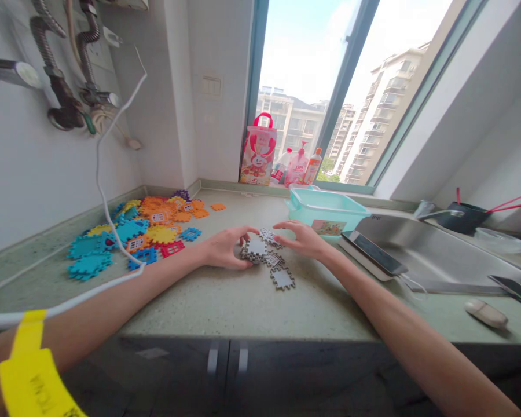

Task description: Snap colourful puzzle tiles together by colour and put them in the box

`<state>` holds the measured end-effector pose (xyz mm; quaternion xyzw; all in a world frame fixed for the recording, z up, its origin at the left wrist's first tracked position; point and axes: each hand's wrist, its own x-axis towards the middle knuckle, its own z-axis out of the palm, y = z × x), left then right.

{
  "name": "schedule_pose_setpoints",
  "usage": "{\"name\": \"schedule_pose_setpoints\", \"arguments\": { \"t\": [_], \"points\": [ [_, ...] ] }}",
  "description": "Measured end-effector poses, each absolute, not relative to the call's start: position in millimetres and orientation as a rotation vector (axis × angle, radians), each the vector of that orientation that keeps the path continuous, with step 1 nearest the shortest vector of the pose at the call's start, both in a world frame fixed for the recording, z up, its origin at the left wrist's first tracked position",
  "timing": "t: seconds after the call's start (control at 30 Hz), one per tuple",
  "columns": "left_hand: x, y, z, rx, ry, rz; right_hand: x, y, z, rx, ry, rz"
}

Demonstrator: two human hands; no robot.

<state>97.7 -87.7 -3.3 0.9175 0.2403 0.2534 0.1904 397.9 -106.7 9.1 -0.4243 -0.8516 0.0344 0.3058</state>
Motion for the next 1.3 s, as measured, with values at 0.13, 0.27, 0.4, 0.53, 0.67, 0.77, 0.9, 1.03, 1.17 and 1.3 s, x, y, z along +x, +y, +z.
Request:
{"name": "schedule_pose_setpoints", "arguments": {
  "t": [0.13, 0.27, 0.4, 0.53, 0.67, 0.77, 0.9, 1.03, 1.17, 1.3],
  "points": [
    [95, -87, -1, 2.592, 0.676, 0.715, 397, -97, -4, -1.189, -2.289, 0.178],
    [93, -88, 3, 2.587, 0.714, 0.703, 393, -96, -1, -1.24, -2.218, 0.082],
    [95, -88, 4, 2.587, 0.719, 0.714, 381, -112, 15, -1.082, -2.049, -0.029],
    [95, -87, 5, 2.59, 0.721, 0.713, 359, -133, 23, -0.822, -2.167, 0.031],
    [95, -86, 5, 2.589, 0.674, 0.722, 347, -138, 19, -0.786, -2.256, 0.031],
    [95, -85, 3, 2.58, 0.684, 0.722, 347, -137, 16, -0.785, -2.291, 0.049],
    [95, -83, -1, 2.56, 0.699, 0.714, 349, -137, 18, -0.759, -2.359, 0.102],
    [94, -82, -2, 2.566, 0.7, 0.726, 359, -128, 17, -0.81, -2.259, 0.143],
    [94, -83, -2, 2.551, 0.684, 0.73, 375, -108, 5, -0.993, -2.156, 0.099],
    [94, -82, -2, 2.551, 0.697, 0.732, 381, -91, -8, -1.189, -2.294, 0.11]
  ]
}}
